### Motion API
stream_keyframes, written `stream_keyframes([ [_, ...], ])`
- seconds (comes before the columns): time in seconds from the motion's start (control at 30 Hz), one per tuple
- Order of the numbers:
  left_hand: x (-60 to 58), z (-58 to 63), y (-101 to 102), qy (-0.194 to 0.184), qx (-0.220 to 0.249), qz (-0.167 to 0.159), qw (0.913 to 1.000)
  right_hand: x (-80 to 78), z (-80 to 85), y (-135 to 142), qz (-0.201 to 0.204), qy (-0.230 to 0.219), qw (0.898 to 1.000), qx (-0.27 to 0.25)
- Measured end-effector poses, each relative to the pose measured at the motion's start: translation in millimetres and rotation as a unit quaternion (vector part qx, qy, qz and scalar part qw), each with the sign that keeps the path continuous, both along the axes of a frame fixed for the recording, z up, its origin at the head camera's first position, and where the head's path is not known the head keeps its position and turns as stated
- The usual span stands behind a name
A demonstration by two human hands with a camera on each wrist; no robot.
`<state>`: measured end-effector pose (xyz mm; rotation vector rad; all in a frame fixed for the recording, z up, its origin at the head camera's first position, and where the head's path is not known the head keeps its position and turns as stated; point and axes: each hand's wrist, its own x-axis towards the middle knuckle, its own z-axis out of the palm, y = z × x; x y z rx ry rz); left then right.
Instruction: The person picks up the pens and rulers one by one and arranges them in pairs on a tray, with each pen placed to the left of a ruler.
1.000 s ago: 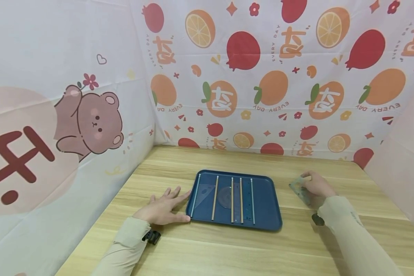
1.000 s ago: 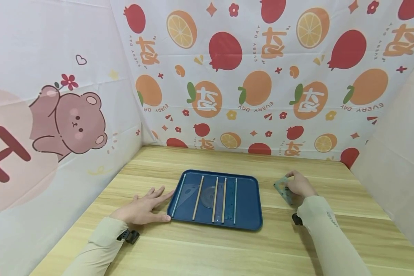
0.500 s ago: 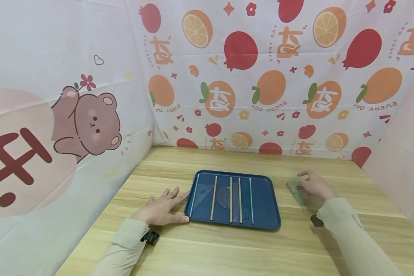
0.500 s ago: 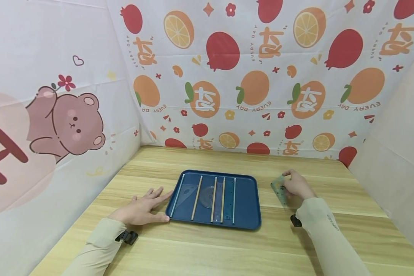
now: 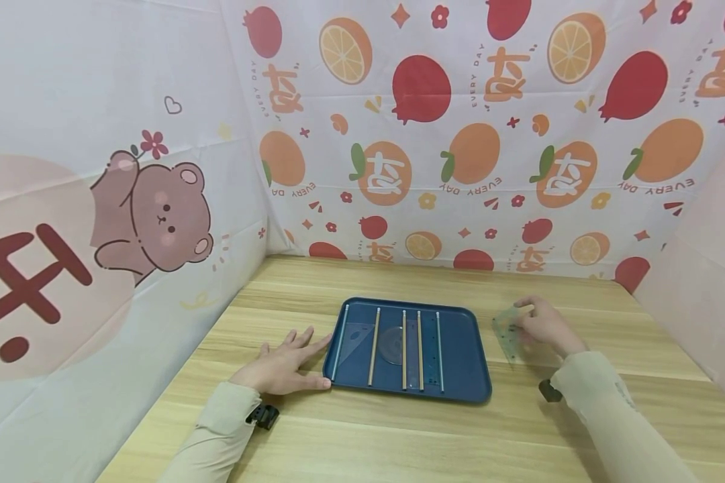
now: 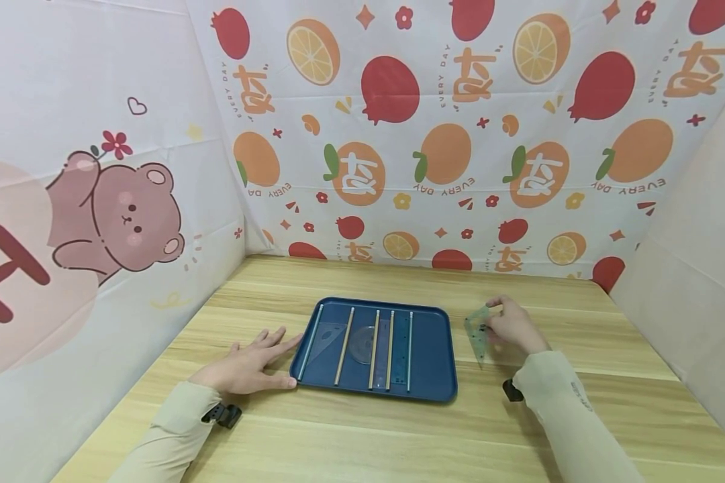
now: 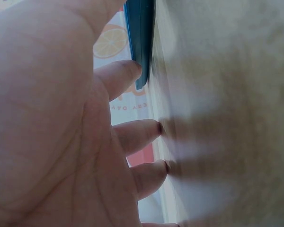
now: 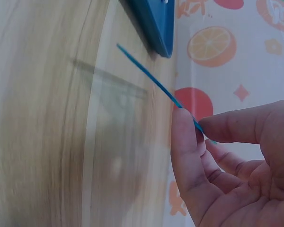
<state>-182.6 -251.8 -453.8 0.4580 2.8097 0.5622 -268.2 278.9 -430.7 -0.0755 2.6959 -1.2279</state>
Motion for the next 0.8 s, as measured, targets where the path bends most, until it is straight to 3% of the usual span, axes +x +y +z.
stream_keyframes([
  [0.8, 0.1, 0.0, -0.6, 0.004, -0.004, -0.003, 1.0000, 10.3, -5.9, -28.9, 0.001, 0.015, 0.998, -0.068],
])
